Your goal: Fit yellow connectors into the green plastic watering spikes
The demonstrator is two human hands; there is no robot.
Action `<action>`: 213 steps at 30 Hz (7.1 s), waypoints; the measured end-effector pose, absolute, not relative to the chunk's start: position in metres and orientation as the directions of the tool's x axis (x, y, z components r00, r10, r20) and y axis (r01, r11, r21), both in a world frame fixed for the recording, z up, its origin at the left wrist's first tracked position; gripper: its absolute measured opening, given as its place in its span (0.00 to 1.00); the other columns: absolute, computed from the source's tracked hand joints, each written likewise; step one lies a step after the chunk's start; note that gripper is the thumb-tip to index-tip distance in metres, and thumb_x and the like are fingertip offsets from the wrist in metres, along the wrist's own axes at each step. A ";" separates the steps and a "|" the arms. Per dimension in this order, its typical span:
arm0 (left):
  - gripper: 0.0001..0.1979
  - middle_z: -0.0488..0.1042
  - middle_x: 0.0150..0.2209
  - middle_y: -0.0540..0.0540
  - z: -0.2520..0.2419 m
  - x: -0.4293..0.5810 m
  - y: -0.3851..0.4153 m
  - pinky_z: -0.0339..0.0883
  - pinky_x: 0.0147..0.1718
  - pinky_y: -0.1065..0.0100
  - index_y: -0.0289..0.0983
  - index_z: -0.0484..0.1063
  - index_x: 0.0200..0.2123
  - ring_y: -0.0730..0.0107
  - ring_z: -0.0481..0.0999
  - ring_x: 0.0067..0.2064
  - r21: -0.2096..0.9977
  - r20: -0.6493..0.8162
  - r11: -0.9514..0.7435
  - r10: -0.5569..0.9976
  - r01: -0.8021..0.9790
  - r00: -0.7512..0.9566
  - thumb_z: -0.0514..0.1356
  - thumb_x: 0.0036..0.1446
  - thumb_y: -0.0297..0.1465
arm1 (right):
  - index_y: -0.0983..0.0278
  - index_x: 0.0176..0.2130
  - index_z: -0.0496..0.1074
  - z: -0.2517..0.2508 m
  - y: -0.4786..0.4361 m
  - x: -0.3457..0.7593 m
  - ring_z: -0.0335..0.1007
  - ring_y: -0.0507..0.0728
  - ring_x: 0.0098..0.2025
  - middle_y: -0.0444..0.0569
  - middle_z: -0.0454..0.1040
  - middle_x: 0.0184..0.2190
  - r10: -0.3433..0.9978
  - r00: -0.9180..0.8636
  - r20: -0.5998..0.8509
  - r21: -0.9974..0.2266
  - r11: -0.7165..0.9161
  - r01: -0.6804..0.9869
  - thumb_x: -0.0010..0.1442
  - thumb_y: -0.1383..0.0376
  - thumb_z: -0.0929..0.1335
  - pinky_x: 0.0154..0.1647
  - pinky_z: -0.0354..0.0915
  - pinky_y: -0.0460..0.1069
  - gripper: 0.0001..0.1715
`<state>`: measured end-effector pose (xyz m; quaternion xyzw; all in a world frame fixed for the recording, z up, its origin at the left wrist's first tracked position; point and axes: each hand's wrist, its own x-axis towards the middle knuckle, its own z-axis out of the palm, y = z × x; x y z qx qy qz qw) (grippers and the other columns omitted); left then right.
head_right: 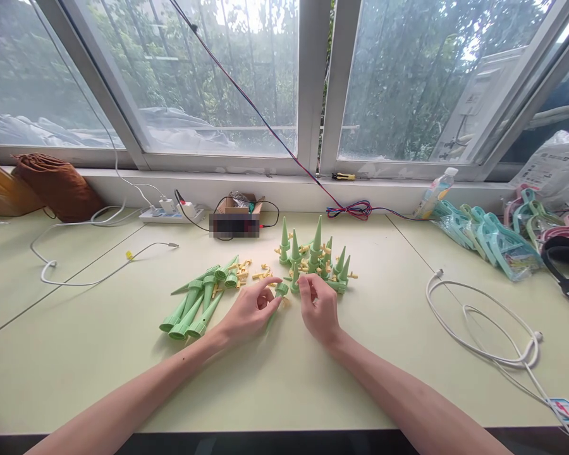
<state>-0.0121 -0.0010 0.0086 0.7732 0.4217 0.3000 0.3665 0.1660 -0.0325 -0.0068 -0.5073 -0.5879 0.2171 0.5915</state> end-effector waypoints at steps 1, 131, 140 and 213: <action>0.17 0.71 0.24 0.53 0.008 -0.013 -0.001 0.57 0.24 0.72 0.37 0.68 0.52 0.75 0.63 0.22 0.796 0.155 -0.395 0.866 0.459 0.475 0.56 0.62 0.36 | 0.63 0.33 0.69 -0.007 -0.033 0.166 0.57 0.50 0.18 0.40 0.61 0.18 0.856 0.210 0.473 -0.856 0.389 0.340 0.70 0.54 0.61 0.20 0.56 0.46 0.20; 0.03 0.73 0.39 0.49 0.002 -0.011 -0.002 0.65 0.26 0.73 0.38 0.73 0.40 0.81 0.67 0.24 0.667 0.521 -0.676 0.723 0.313 0.452 0.61 0.62 0.29 | 0.62 0.46 0.74 0.000 -0.035 0.163 0.76 0.57 0.40 0.51 0.78 0.40 0.885 -0.087 0.458 -0.835 0.461 0.301 0.67 0.61 0.66 0.33 0.73 0.49 0.10; 0.02 0.72 0.36 0.50 0.003 -0.009 -0.001 0.68 0.26 0.75 0.38 0.71 0.37 0.77 0.73 0.29 0.695 0.504 -0.639 0.760 0.330 0.409 0.62 0.62 0.28 | 0.62 0.46 0.74 0.000 -0.034 0.162 0.77 0.58 0.40 0.52 0.78 0.41 0.893 -0.075 0.444 -0.846 0.445 0.292 0.67 0.59 0.66 0.34 0.75 0.50 0.12; 0.08 0.68 0.31 0.50 0.006 -0.012 0.005 0.65 0.24 0.74 0.38 0.71 0.34 0.73 0.68 0.30 0.679 0.516 -0.559 0.824 0.476 0.233 0.58 0.64 0.35 | 0.62 0.38 0.72 -0.003 -0.032 0.165 0.67 0.54 0.29 0.46 0.73 0.30 0.921 0.034 0.389 -0.878 0.359 0.318 0.67 0.57 0.66 0.27 0.66 0.47 0.12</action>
